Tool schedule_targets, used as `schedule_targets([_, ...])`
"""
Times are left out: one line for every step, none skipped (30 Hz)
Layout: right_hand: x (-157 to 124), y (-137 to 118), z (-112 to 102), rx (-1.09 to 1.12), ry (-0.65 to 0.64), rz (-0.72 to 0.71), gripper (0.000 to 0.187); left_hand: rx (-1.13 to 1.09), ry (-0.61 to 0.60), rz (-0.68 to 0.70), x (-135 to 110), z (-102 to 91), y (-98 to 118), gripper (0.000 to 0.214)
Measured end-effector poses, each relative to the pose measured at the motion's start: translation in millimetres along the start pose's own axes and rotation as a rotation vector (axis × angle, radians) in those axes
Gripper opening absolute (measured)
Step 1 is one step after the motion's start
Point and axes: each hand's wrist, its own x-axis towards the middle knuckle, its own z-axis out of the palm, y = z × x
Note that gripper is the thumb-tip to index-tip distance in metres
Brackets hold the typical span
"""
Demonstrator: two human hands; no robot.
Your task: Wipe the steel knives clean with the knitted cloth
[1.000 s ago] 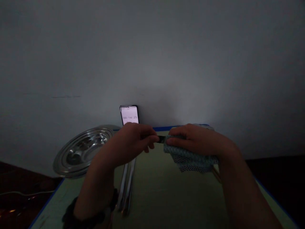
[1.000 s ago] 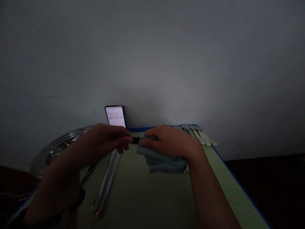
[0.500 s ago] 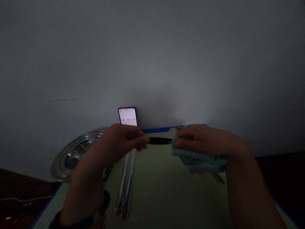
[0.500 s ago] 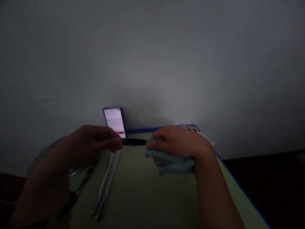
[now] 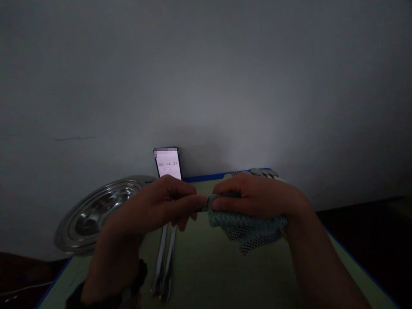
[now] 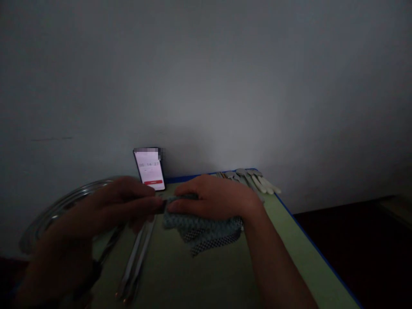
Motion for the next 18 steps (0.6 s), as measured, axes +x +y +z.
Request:
schedule_targets([-2,-2,0,0.031,-0.012,-0.01,0.034,-0.025,-0.022,0.013,-3,0.5,3,0.032])
schedule_targets([-3,-4,-1,0.057,-0.022,-0.019,0.034,-0.044,-0.045,0.022,-6,1.1,6,0.031])
schedule_targets([-5,-6,-1,0.078,-0.028,-0.028,0.034,-0.058,-0.072,0.027,-8,1.8,10,0.03])
schedule_targets([-7,-8,-2,0.091,-0.03,-0.032,0.033,-0.067,-0.099,0.027,-11,2.6,14,0.029])
schedule_targets([-9,-9,-3,0.098,-0.031,-0.035,0.033,-0.072,-0.122,0.025,-13,3.4,17,0.028])
schedule_targets([-11,-10,-3,0.099,-0.033,-0.033,0.033,-0.081,-0.142,0.022,-14,4.0,19,0.026])
schedule_targets([-13,-11,-4,0.095,-0.037,-0.028,0.034,-0.091,-0.161,0.023,-15,4.6,20,0.024])
schedule_targets([-14,-12,-5,0.085,-0.044,-0.024,0.034,-0.106,-0.179,0.028,-14,5.1,20,0.023])
schedule_targets([-15,-12,-5,0.07,-0.053,-0.021,0.035,-0.119,-0.197,0.034,-14,5.5,19,0.021])
schedule_targets([-16,-12,-6,0.053,-0.06,-0.018,0.036,-0.13,-0.216,0.037,-12,5.8,18,0.02])
schedule_targets([-16,-12,-6,0.04,-0.068,-0.018,0.037,-0.136,-0.232,0.039,-11,6.2,16,0.019])
schedule_targets([-17,-12,-6,0.035,-0.074,-0.016,0.037,-0.14,-0.246,0.039,-10,6.6,15,0.018])
schedule_targets([-19,-12,-7,0.034,-0.079,-0.015,0.036,-0.138,-0.256,0.036,-8,7.2,15,0.018])
schedule_targets([-20,-12,-7,0.034,-0.081,-0.011,0.035,-0.133,-0.262,0.033,-7,7.9,15,0.017])
schedule_targets([-21,-13,-7,0.033,-0.083,-0.005,0.034,-0.126,-0.266,0.032,-6,8.7,15,0.017])
schedule_targets([-23,-13,-8,0.029,-0.084,0.001,0.033,-0.117,-0.268,0.031,-5,9.6,16,0.018])
schedule_targets([-24,-13,-9,0.022,-0.085,0.01,0.033,-0.101,-0.266,0.027,-4,10.5,17,0.019])
schedule_targets([-25,-13,-10,0.012,-0.086,0.02,0.033,-0.077,-0.269,0.019,-3,11.4,18,0.02])
